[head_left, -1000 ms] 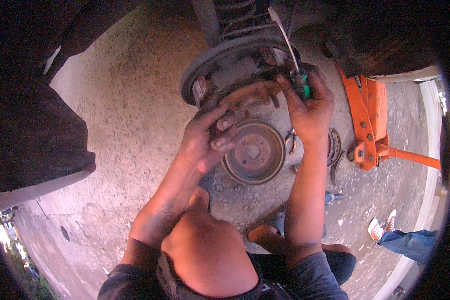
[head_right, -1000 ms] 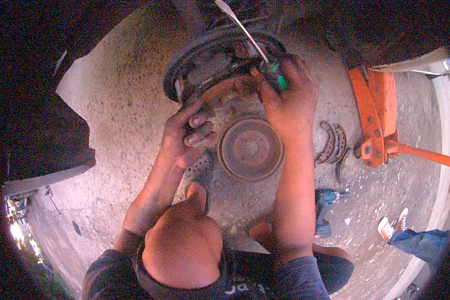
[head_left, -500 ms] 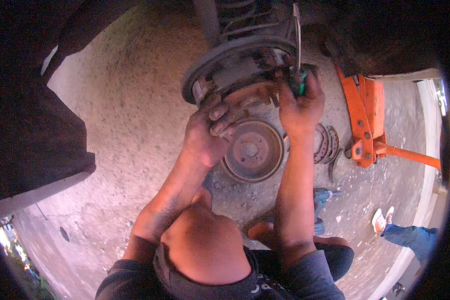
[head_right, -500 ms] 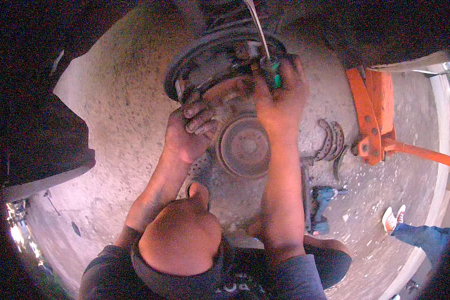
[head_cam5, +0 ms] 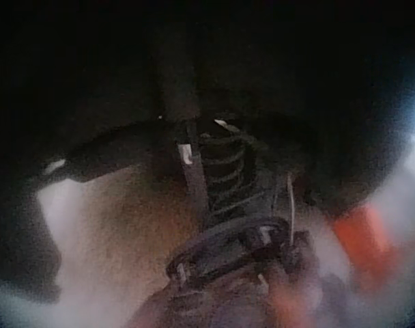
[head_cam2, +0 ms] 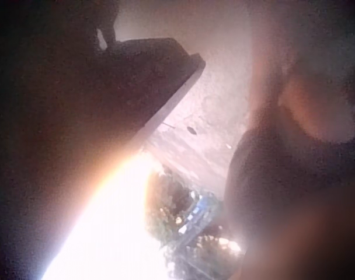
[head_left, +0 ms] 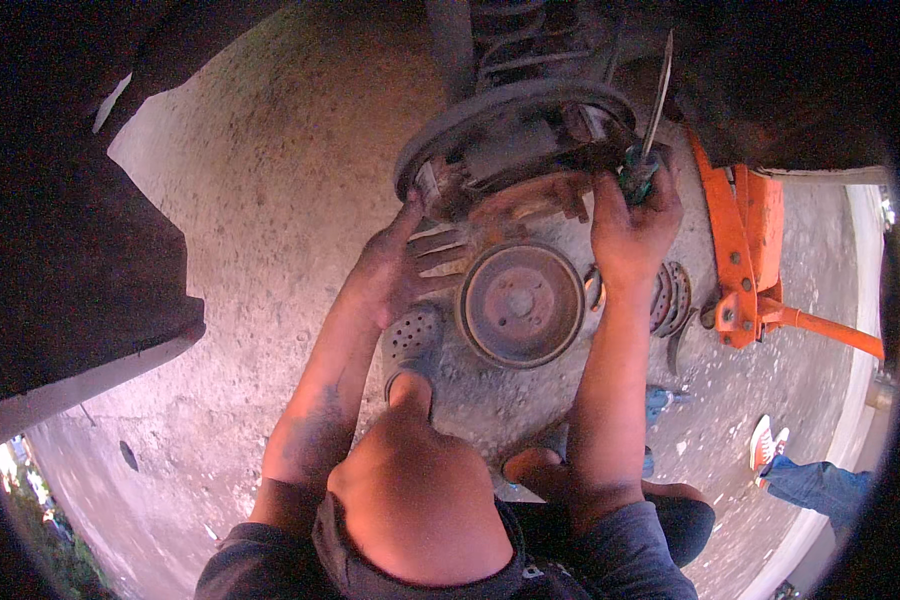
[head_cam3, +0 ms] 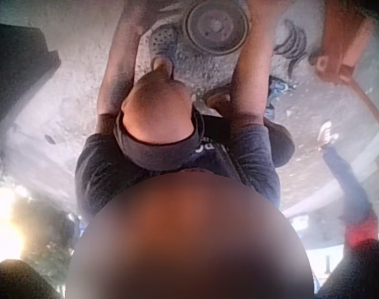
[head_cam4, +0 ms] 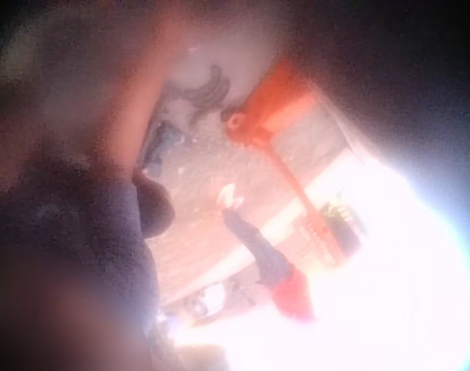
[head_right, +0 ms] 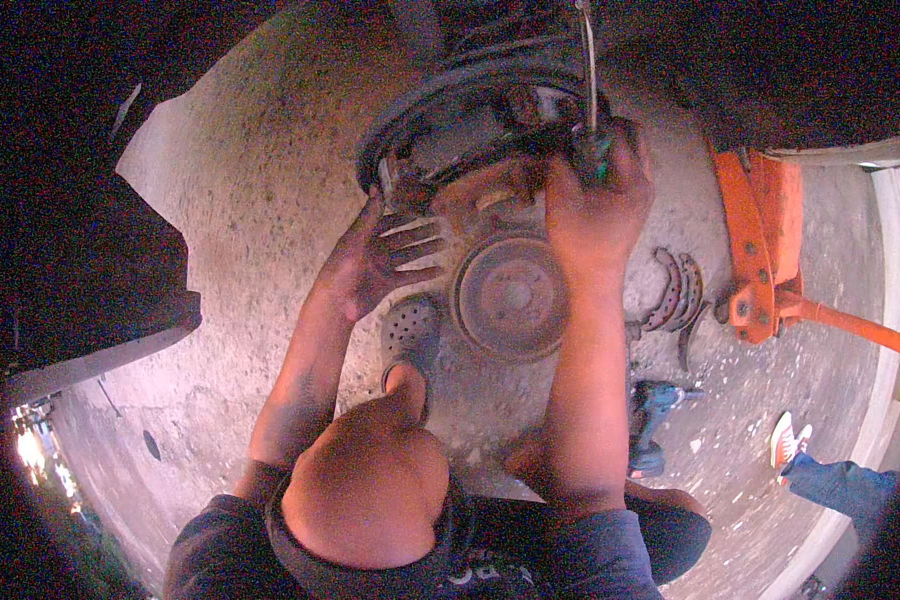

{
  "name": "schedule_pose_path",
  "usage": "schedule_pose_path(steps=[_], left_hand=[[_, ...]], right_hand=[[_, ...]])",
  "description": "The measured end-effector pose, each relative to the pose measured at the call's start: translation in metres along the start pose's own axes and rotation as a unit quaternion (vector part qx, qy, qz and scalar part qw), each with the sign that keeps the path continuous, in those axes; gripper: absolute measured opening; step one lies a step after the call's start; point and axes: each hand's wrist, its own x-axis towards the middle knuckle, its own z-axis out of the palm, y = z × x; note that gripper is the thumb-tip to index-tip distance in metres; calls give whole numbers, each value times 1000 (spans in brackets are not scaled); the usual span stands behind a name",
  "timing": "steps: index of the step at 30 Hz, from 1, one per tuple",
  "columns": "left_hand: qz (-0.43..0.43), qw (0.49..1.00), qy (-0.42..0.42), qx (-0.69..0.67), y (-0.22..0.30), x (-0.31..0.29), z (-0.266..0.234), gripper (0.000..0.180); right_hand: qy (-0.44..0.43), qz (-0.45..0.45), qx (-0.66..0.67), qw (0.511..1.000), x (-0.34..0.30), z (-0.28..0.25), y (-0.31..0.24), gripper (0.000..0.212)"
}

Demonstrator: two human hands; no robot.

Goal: The person is working on a car's brake assembly, using pliers and a screwdriver to adjust and secure brake components. The person manipulates brake shoes and related parts while seated on the ground.

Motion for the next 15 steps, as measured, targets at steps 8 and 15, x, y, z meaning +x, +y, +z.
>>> schedule_pose_path(steps=[8,15], left_hand=[[-8,996,-84,-15,0,3,-3,72],[24,997,13,72,4,-2,2,70]], right_hand=[[3,14,-16,1000,-4,1,0,46],[18,-7,-9,1000,-2,4,-6,47]])
